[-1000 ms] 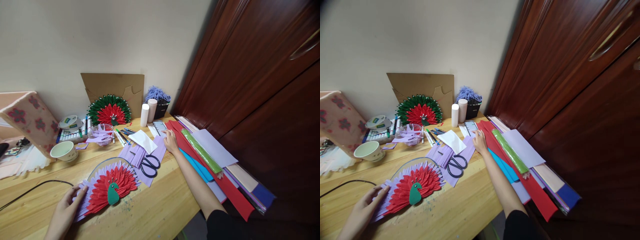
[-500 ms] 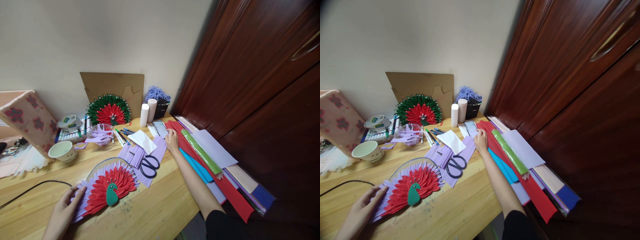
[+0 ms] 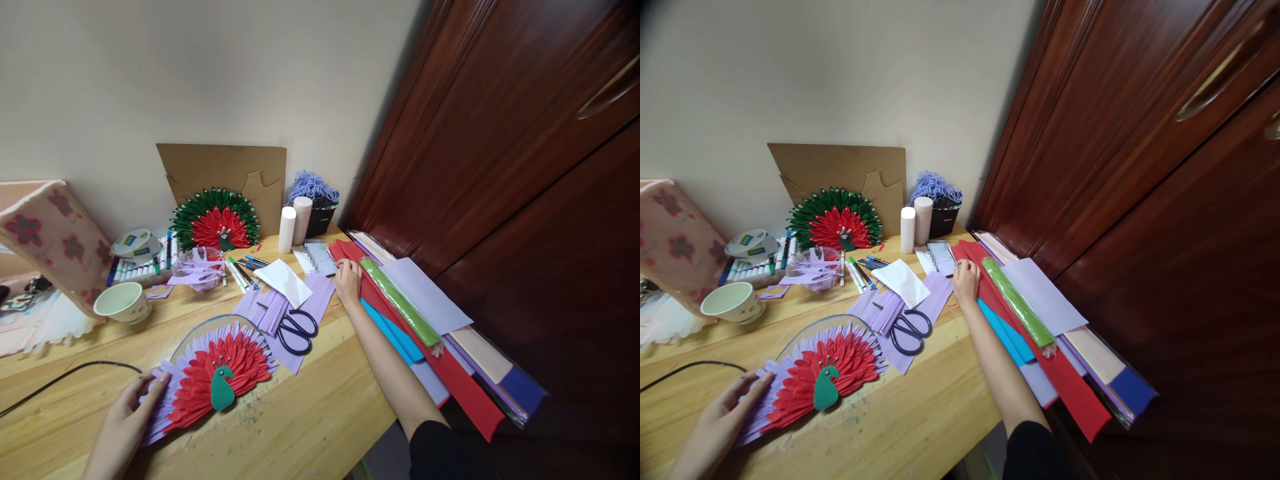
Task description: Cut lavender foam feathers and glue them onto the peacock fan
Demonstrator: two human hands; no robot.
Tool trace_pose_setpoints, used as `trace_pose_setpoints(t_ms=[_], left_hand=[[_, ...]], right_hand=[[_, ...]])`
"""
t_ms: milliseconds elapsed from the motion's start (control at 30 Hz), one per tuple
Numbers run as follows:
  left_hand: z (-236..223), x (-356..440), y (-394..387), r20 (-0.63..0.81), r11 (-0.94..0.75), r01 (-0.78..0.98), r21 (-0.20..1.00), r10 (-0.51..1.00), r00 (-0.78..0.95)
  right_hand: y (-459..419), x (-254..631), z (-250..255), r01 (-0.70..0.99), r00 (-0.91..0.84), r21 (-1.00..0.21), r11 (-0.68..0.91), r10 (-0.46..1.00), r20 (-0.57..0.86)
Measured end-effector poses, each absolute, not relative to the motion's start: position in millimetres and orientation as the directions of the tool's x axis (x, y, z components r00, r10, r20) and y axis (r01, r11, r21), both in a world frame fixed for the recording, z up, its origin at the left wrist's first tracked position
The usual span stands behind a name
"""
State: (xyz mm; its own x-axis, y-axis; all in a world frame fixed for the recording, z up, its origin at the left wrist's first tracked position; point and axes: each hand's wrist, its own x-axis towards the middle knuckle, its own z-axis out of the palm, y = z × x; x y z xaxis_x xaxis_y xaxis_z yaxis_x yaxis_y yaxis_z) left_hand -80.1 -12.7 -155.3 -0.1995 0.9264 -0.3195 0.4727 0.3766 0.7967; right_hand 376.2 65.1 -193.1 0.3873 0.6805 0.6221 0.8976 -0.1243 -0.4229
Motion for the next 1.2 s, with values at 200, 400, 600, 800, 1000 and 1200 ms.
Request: trace_pose_setpoints(t_ms=[200,400,600,800,1000,1200], left_hand=[[-155.7,-80.9,-11.5,-0.276,0.341,0.493,0.801,0.940,-0.202],[-167.2,-87.6,-11.0,-0.245,0.293,0.528,0.797,0.956,-0.161],[-164.5,-87.8,-11.3,-0.270,0.313,0.535,0.785,0.950,-0.158],[-161.2,-86.2,-12.8,-0.276,0.313,0.528,0.789,0.949,-0.151],[-155.1,-81.3,-13.8,-0.290,0.348,0.517,0.782,0.938,-0.192],[-152.8,-80.6,-13.3,-0.282,0.337,0.508,0.792,0.941,-0.186]], right_hand=[[69.4,376.4,-196.7,0.919,0.313,-0.387,-0.074,0.734,0.603],[74.2,377.0,-199.6,0.941,0.201,-0.340,-0.003,0.810,0.551],[73.7,377.4,-201.1,0.948,0.167,-0.319,0.010,0.835,0.523],[71.8,375.4,-197.9,0.950,0.081,-0.302,0.081,0.869,0.488],[71.9,377.0,-197.2,0.943,0.122,-0.326,0.063,0.848,0.516],[73.5,379.0,-199.7,0.937,0.163,-0.348,0.045,0.822,0.545]])
